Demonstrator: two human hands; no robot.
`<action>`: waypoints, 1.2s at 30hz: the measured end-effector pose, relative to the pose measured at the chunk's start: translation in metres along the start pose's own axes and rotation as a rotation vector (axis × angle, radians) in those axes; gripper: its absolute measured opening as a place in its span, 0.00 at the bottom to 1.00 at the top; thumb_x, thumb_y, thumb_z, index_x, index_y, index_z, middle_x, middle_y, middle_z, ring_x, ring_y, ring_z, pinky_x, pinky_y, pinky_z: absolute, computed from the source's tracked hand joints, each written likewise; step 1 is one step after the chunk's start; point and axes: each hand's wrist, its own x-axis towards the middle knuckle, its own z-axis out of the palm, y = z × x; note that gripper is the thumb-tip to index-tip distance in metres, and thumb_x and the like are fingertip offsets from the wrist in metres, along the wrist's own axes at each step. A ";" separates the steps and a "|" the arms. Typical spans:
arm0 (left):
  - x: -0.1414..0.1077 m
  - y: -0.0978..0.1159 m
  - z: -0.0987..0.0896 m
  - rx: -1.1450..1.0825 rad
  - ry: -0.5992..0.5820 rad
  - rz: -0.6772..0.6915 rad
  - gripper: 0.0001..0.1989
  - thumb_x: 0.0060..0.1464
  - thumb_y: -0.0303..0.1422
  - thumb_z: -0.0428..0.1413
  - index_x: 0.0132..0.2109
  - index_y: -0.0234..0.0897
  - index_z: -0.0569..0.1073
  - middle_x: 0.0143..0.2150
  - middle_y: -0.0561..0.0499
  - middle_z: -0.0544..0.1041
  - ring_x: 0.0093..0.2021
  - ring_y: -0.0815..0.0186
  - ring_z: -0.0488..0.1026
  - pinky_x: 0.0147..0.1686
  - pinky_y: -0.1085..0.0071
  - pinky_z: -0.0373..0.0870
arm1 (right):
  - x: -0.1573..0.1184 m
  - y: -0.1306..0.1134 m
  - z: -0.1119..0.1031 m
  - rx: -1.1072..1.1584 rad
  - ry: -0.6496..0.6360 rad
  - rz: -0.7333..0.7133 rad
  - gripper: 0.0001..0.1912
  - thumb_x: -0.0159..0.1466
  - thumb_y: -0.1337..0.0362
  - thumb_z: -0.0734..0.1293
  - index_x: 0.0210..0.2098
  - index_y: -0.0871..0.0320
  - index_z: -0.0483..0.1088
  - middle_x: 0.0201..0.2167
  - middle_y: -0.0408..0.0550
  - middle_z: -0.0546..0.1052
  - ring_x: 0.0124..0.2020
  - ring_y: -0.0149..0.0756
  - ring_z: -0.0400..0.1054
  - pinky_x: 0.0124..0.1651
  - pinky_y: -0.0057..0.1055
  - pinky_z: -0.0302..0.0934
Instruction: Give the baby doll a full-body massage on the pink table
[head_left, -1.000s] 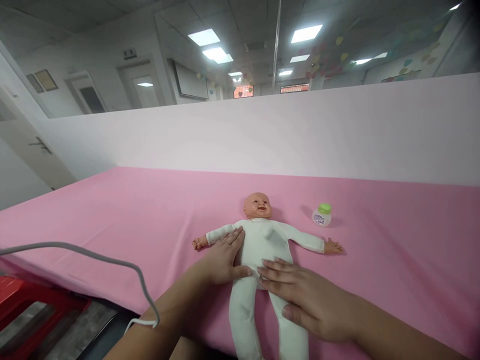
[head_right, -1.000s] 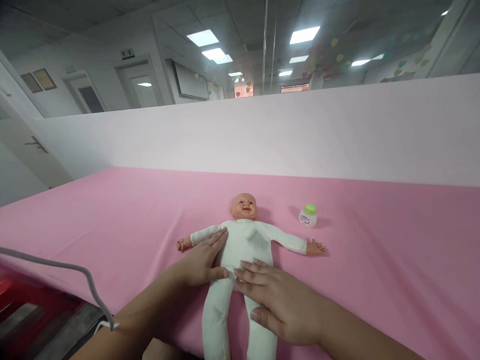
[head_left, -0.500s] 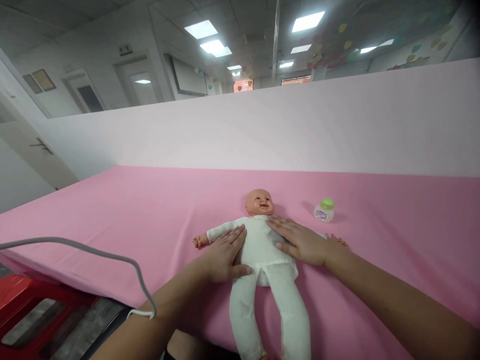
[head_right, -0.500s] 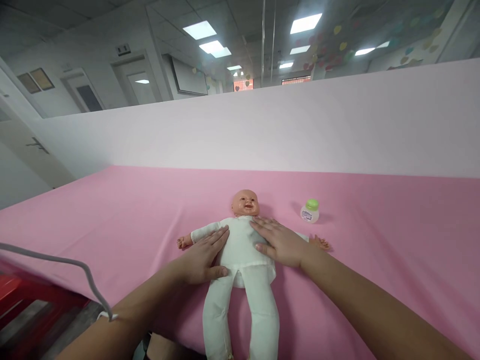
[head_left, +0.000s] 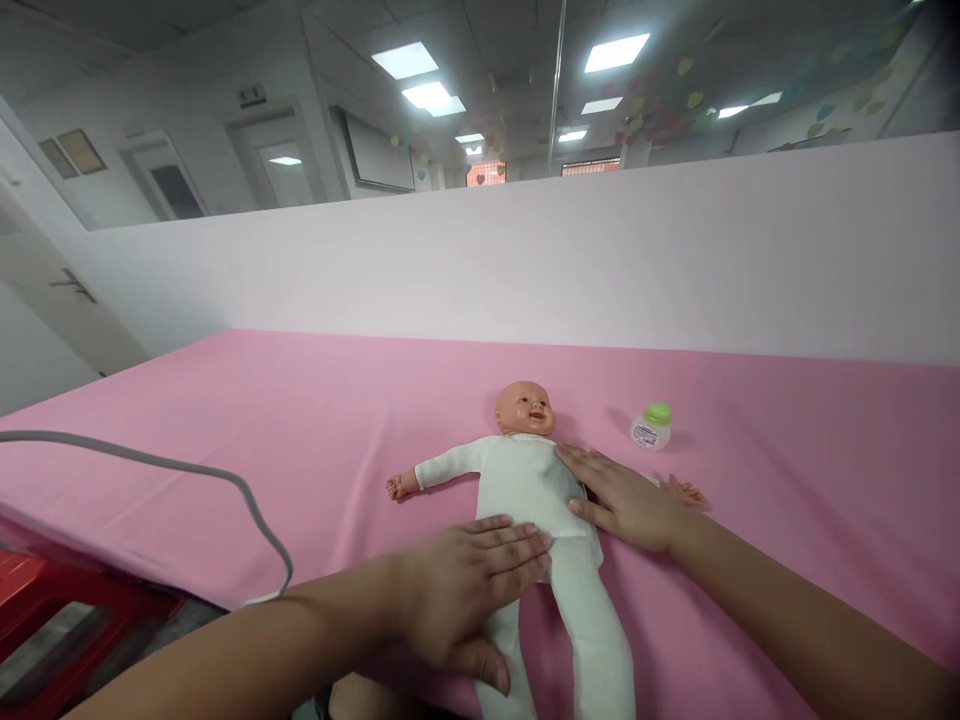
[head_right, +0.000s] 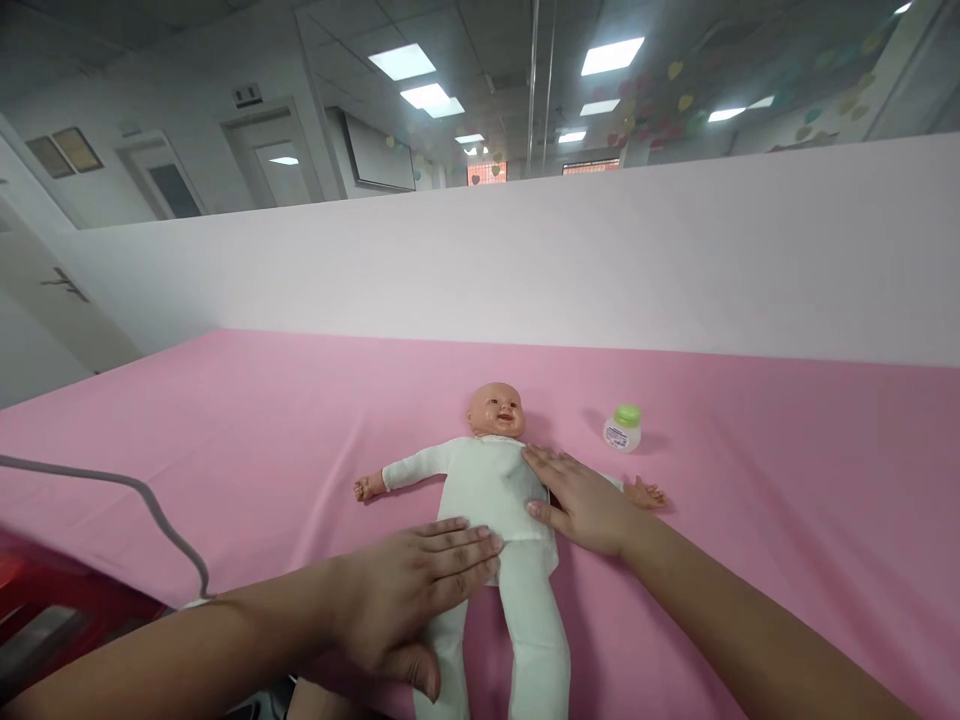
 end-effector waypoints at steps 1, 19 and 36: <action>0.002 -0.002 0.000 -0.001 0.000 0.007 0.49 0.65 0.58 0.50 0.79 0.31 0.43 0.79 0.35 0.44 0.78 0.45 0.45 0.76 0.49 0.40 | 0.000 0.001 0.001 -0.003 0.007 -0.009 0.45 0.73 0.38 0.54 0.78 0.61 0.43 0.77 0.55 0.49 0.77 0.54 0.43 0.76 0.56 0.47; 0.014 -0.115 -0.014 0.156 0.126 -0.498 0.50 0.66 0.62 0.43 0.78 0.31 0.44 0.79 0.34 0.45 0.79 0.47 0.43 0.75 0.50 0.44 | -0.003 0.006 0.003 0.021 0.034 -0.043 0.46 0.72 0.38 0.58 0.78 0.57 0.42 0.77 0.55 0.49 0.77 0.56 0.45 0.75 0.59 0.47; 0.001 -0.098 0.006 0.199 0.213 -0.507 0.48 0.66 0.61 0.44 0.78 0.31 0.46 0.79 0.34 0.46 0.79 0.48 0.45 0.75 0.50 0.45 | -0.052 -0.083 -0.019 0.207 -0.222 -0.366 0.37 0.75 0.48 0.60 0.78 0.47 0.45 0.77 0.46 0.48 0.78 0.52 0.41 0.78 0.57 0.36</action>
